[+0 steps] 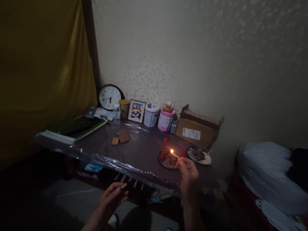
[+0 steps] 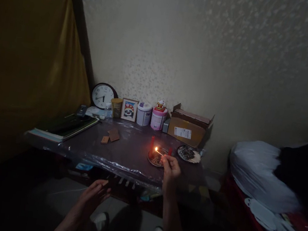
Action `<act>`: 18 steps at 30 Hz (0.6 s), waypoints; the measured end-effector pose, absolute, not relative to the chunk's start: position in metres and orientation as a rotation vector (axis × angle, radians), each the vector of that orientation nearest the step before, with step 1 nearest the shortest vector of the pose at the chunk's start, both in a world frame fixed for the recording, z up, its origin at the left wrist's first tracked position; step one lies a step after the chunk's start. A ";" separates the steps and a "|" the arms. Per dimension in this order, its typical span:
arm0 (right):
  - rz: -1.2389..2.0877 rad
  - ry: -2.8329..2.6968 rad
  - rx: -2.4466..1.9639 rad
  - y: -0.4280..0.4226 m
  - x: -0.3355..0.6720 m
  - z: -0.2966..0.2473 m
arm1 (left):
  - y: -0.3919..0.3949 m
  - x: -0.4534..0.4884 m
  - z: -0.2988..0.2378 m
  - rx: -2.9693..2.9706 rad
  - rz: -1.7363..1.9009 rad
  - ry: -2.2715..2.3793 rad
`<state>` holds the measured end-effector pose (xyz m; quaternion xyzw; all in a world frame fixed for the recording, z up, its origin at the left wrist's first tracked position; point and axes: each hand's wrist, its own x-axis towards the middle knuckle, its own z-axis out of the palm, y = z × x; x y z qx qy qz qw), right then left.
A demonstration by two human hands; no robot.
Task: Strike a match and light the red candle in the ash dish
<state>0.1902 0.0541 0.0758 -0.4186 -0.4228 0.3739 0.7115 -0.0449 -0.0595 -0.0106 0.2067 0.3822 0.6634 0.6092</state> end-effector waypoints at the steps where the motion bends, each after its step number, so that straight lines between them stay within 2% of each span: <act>1: 0.839 -0.941 -0.929 0.054 0.191 0.077 | -0.060 -0.045 -0.011 0.479 1.534 0.881; 18: 0.927 -0.993 -0.964 0.057 0.188 0.080 | -0.064 -0.044 -0.001 0.457 1.516 0.857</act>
